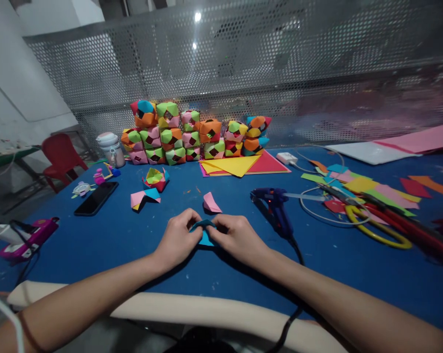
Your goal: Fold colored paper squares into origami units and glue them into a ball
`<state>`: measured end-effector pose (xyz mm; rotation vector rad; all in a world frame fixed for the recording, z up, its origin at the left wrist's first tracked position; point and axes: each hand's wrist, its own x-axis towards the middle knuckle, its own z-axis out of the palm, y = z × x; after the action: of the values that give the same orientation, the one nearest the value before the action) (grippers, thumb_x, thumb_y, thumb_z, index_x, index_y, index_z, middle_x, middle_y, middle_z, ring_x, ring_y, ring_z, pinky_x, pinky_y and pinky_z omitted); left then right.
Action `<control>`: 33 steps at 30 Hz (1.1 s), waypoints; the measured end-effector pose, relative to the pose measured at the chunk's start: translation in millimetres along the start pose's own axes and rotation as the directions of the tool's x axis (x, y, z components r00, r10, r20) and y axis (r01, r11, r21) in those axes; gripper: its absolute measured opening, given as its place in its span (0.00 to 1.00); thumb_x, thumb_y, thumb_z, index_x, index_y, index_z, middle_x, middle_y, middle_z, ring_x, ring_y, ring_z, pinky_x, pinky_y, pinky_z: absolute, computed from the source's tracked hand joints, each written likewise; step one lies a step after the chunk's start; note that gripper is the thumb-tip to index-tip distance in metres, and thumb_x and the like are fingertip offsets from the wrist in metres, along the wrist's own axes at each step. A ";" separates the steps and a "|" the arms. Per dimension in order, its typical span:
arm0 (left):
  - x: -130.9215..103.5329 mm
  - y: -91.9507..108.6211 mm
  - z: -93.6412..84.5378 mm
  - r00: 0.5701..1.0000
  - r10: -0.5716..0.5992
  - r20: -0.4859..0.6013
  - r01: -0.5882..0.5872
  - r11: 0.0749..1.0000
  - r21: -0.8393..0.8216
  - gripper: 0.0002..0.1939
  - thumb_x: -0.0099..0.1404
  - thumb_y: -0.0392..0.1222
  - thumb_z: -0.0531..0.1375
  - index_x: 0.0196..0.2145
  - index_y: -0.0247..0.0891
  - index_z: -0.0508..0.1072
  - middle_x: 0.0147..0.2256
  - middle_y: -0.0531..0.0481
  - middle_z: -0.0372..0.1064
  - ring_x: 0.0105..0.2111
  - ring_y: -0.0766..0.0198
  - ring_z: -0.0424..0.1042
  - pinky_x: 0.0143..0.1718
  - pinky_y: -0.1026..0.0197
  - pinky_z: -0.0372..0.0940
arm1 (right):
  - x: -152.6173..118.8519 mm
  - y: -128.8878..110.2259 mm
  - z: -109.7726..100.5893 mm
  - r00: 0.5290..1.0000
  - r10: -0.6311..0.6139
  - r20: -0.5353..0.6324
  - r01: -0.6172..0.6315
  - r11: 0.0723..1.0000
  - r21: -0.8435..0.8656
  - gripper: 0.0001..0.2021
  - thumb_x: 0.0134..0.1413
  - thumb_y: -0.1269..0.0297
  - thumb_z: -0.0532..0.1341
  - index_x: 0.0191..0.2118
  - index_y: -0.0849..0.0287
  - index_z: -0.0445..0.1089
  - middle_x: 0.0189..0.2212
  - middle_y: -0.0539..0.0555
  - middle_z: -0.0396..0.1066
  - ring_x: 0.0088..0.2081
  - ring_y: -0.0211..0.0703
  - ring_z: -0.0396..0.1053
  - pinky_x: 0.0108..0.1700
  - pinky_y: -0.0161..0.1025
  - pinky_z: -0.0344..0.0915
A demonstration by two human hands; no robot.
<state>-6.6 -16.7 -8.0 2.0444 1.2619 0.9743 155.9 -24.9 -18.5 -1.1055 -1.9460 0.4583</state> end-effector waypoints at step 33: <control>87.6 -14.9 17.0 0.971 -0.224 0.080 0.234 0.957 -0.171 0.04 0.49 0.34 0.61 0.27 0.34 0.70 0.19 0.55 0.65 0.15 0.71 0.61 0.17 0.68 0.55 | 22.5 26.8 -32.3 0.914 0.270 -0.303 -0.159 0.925 0.346 0.12 0.51 0.57 0.57 0.26 0.61 0.67 0.20 0.47 0.61 0.23 0.35 0.56 0.25 0.32 0.54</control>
<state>25.6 67.7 -3.4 1.7330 1.2957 0.8776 190.1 5.8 -6.1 -1.1113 -1.3921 0.6262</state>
